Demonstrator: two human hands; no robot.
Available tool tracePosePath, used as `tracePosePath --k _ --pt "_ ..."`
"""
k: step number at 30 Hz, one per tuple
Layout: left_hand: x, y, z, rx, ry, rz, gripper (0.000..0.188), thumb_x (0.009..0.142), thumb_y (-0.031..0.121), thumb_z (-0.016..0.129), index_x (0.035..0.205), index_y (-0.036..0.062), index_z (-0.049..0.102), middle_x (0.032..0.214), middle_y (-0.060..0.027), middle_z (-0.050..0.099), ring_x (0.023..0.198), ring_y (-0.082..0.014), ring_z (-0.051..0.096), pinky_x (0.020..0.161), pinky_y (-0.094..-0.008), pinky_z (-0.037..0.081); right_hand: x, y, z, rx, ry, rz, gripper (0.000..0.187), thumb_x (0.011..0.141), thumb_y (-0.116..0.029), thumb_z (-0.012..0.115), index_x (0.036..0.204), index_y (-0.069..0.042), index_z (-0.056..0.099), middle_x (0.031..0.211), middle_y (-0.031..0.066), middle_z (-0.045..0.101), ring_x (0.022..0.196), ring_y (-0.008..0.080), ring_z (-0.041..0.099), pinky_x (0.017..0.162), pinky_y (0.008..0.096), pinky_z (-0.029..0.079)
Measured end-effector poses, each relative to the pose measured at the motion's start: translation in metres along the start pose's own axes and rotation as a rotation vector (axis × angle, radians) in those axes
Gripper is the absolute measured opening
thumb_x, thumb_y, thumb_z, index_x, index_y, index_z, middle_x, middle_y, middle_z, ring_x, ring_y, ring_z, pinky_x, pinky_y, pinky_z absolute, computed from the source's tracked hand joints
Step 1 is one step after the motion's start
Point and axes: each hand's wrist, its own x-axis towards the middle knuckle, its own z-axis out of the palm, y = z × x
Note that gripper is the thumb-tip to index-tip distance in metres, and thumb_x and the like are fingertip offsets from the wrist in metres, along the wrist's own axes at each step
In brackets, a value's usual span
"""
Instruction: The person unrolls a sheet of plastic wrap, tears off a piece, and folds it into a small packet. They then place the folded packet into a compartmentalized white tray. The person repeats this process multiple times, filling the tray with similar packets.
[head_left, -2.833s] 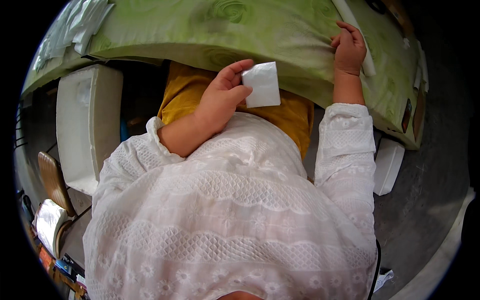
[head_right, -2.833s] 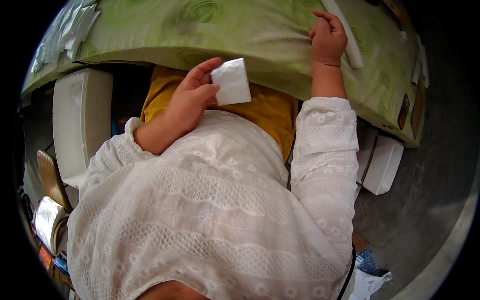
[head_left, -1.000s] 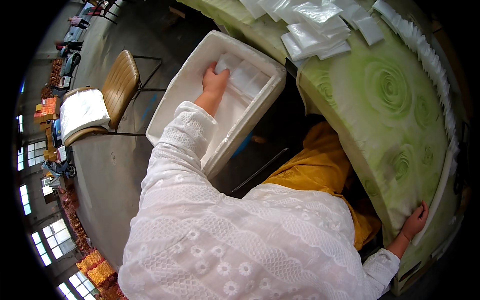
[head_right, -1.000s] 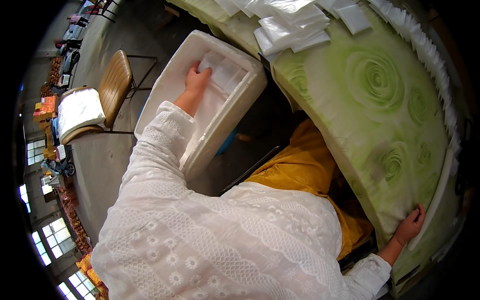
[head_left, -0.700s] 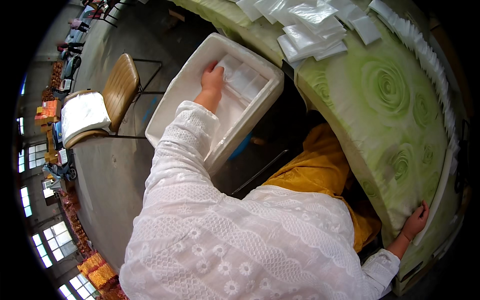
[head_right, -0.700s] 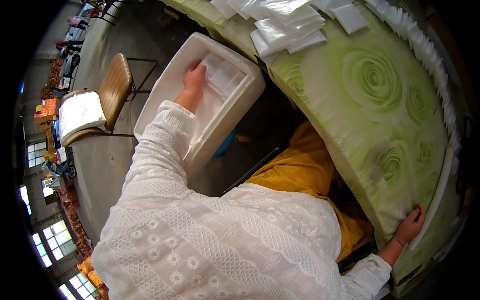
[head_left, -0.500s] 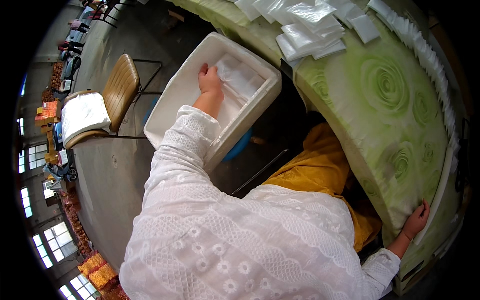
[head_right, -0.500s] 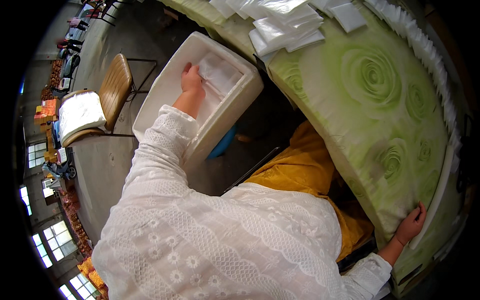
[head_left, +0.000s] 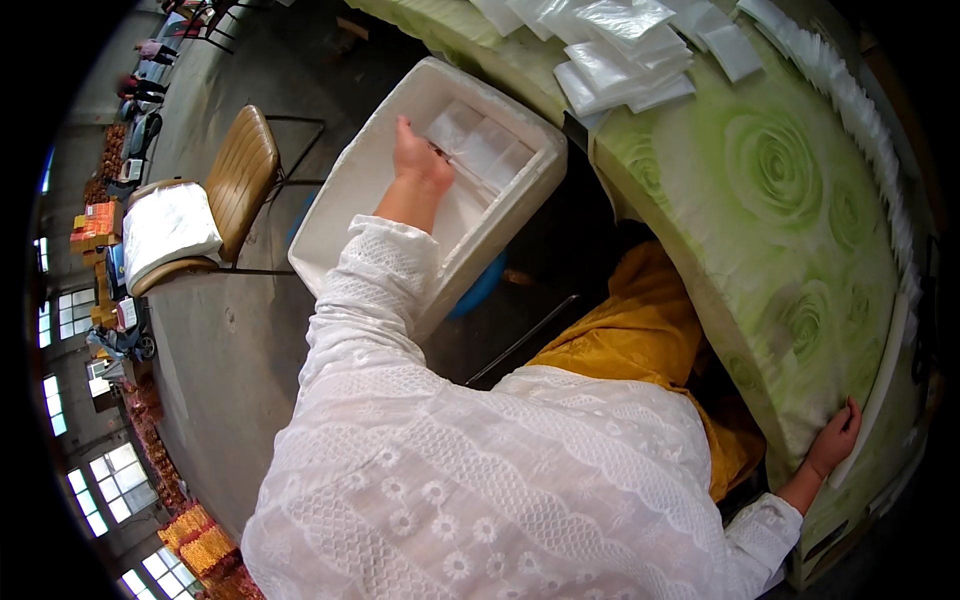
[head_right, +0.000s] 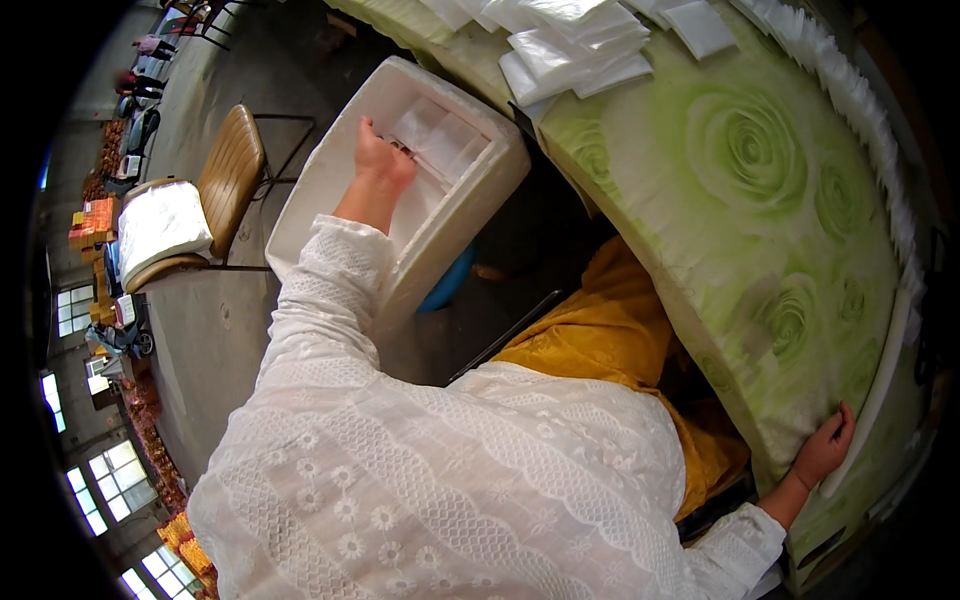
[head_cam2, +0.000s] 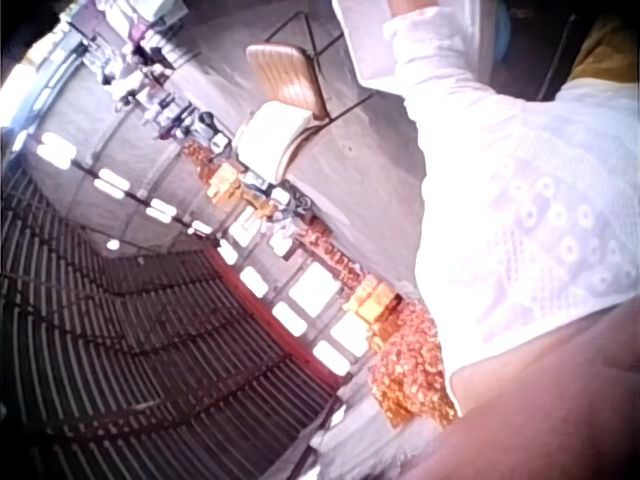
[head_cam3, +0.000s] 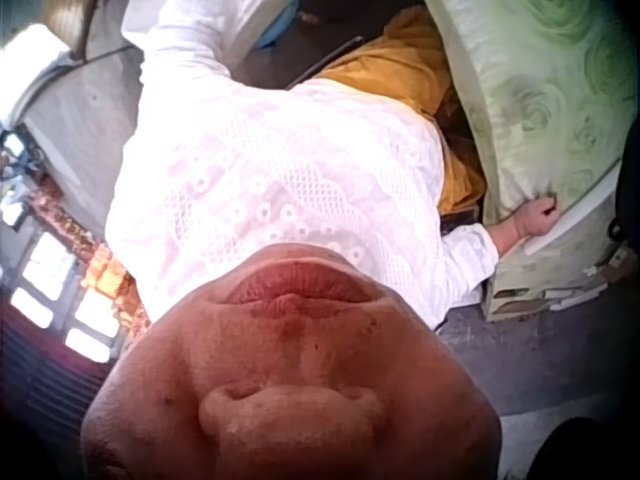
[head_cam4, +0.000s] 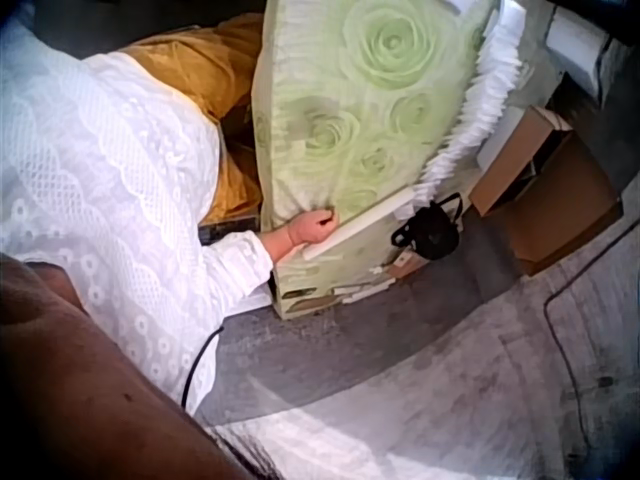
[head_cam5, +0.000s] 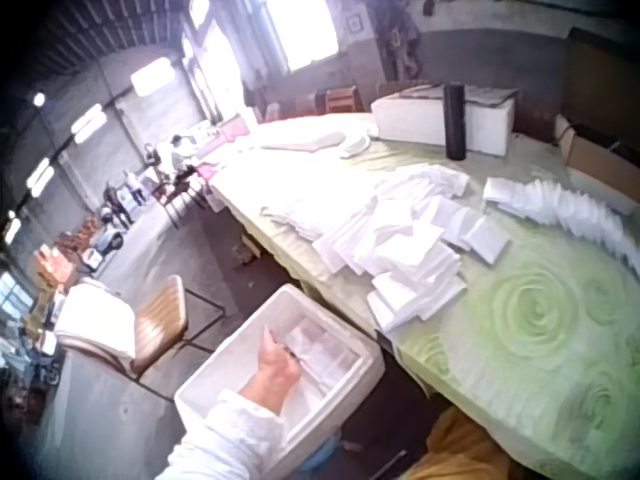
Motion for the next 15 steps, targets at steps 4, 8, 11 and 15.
tracePosePath --k 4,8,11,15 --pt "-0.007 -0.001 -0.01 0.256 0.069 0.078 0.065 0.101 0.049 0.04 0.146 0.0023 0.034 0.152 -0.0117 0.037 0.137 -0.0289 0.038 0.115 -0.0423 0.029 0.0 -0.009 0.001 0.004 0.013 0.033 0.025 0.099 -0.014 0.051 0.115 0.001 0.064 0.112 0.0115 0.067 0.101 0.0218 0.062 0.09 0.0321 0.048" --pt "-0.044 0.012 -0.011 0.622 -0.031 -0.023 0.075 0.097 0.045 0.05 0.154 0.005 0.021 0.161 -0.0118 0.019 0.147 -0.0281 0.02 0.119 -0.0383 0.016 0.002 -0.013 0.007 0.007 0.044 -0.009 0.023 0.098 -0.012 0.051 0.113 0.0 0.064 0.109 0.0113 0.067 0.098 0.0223 0.063 0.088 0.0318 0.048" --pt "-0.094 0.021 -0.006 0.939 -0.508 0.02 0.092 0.09 0.042 0.064 0.156 0.0052 0.012 0.162 -0.0168 0.014 0.15 -0.0299 0.014 0.12 -0.0385 0.014 -0.001 -0.015 0.009 0.014 0.094 -0.065 0.02 0.096 -0.009 0.053 0.109 0.0 0.065 0.104 0.0131 0.068 0.094 0.0243 0.064 0.085 0.0331 0.05" --pt "-0.164 0.025 -0.002 1.673 -0.751 0.242 0.091 0.087 0.021 0.068 0.156 0.007 0.011 0.153 -0.0245 0.032 0.141 -0.0371 0.034 0.115 -0.0378 0.029 -0.001 -0.019 0.011 0.001 0.105 -0.045 0.021 0.095 -0.009 0.053 0.109 -0.001 0.066 0.104 0.0124 0.069 0.094 0.0246 0.064 0.084 0.0331 0.05"
